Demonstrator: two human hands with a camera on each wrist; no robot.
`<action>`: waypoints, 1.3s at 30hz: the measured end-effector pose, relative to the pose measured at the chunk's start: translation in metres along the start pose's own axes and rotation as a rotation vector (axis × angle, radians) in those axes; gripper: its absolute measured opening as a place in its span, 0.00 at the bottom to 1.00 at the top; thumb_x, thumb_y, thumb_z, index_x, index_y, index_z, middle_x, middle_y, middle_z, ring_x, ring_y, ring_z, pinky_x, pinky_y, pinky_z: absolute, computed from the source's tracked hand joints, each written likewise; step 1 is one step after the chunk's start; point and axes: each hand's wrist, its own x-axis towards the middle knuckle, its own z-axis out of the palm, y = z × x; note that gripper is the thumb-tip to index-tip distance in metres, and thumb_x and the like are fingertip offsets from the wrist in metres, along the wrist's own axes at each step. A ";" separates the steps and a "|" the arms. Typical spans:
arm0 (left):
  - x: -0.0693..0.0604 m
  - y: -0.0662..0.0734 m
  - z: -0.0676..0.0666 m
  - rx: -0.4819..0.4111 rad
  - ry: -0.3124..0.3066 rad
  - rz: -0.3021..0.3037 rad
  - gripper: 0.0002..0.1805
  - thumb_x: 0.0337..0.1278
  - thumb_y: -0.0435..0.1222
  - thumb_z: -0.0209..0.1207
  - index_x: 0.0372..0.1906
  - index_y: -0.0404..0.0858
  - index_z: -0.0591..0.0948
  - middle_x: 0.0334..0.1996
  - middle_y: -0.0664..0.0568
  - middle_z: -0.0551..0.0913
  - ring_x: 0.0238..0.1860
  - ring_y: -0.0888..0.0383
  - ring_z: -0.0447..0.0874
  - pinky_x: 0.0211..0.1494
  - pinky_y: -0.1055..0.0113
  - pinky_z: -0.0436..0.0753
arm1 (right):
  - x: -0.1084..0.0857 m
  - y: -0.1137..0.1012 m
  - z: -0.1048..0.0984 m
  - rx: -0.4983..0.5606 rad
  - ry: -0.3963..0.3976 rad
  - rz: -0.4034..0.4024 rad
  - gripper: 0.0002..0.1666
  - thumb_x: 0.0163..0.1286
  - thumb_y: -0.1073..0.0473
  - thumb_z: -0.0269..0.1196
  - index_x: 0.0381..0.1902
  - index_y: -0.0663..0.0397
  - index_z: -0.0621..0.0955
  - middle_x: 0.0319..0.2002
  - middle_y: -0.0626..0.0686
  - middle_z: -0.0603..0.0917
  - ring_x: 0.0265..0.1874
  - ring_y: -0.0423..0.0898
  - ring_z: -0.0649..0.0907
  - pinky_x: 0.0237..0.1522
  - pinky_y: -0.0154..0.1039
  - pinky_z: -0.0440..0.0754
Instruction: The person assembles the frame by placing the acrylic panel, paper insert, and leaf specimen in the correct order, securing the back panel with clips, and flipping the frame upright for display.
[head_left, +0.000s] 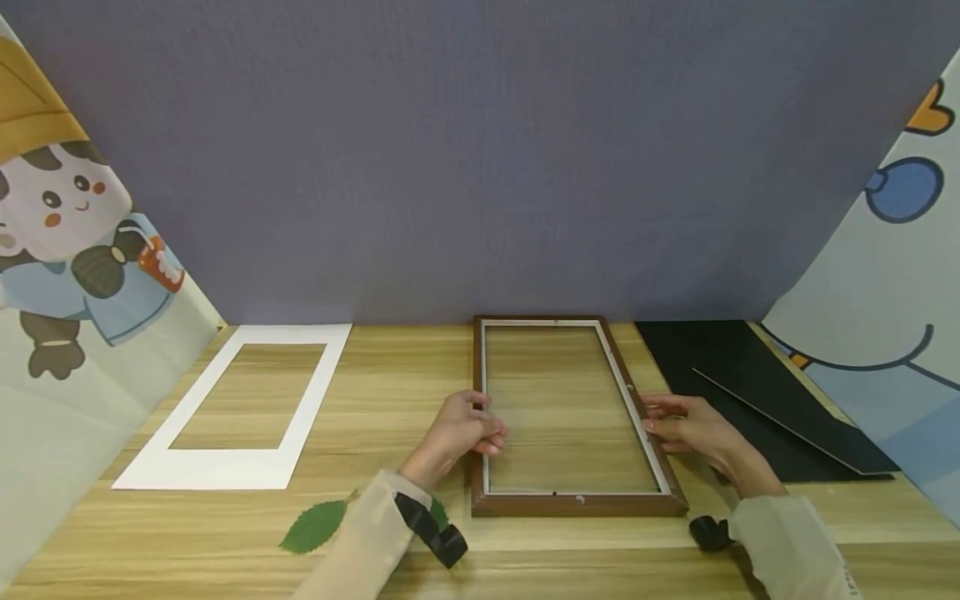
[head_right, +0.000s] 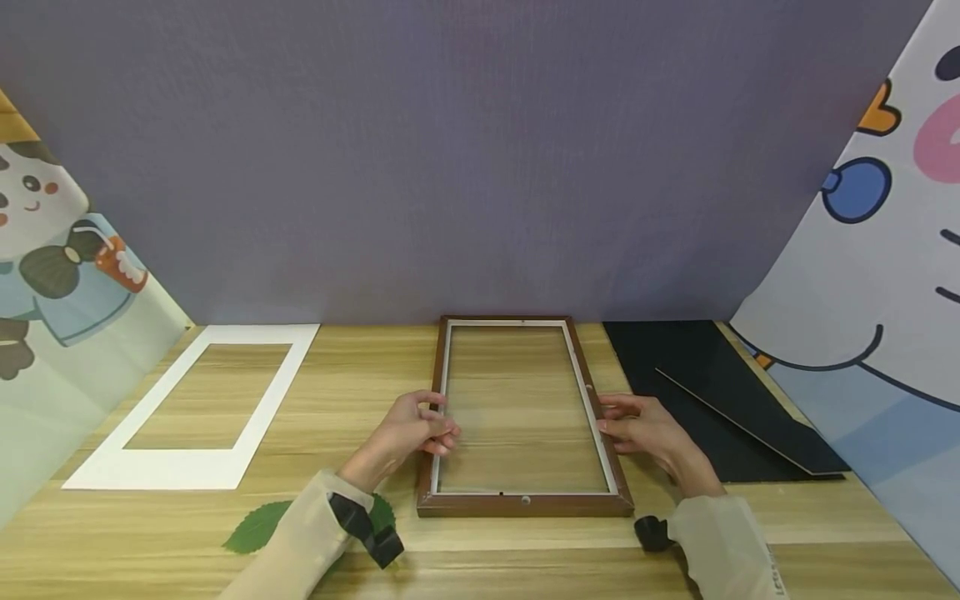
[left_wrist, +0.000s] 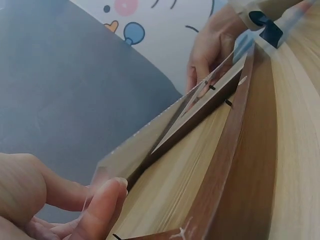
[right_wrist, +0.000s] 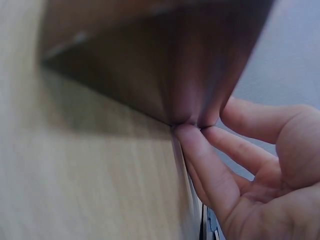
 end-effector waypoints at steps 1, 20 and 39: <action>0.000 0.000 0.000 0.004 0.001 0.003 0.27 0.59 0.21 0.53 0.63 0.21 0.60 0.36 0.33 0.84 0.20 0.63 0.80 0.24 0.75 0.82 | 0.000 0.000 0.000 0.003 0.001 0.001 0.39 0.66 0.56 0.63 0.68 0.68 0.62 0.56 0.68 0.71 0.45 0.46 0.81 0.45 0.47 0.85; -0.002 0.003 0.004 0.030 0.051 0.059 0.26 0.57 0.19 0.53 0.60 0.21 0.62 0.29 0.37 0.83 0.18 0.64 0.78 0.21 0.74 0.81 | -0.001 0.001 0.000 0.019 -0.020 -0.031 0.39 0.66 0.59 0.62 0.68 0.71 0.61 0.57 0.72 0.70 0.46 0.47 0.82 0.44 0.46 0.85; -0.002 0.007 0.006 0.341 0.043 0.048 0.38 0.56 0.25 0.56 0.70 0.23 0.53 0.18 0.43 0.82 0.12 0.64 0.71 0.14 0.76 0.71 | -0.001 0.002 -0.002 0.016 -0.018 -0.031 0.39 0.66 0.58 0.62 0.68 0.71 0.61 0.57 0.71 0.70 0.45 0.47 0.82 0.44 0.46 0.85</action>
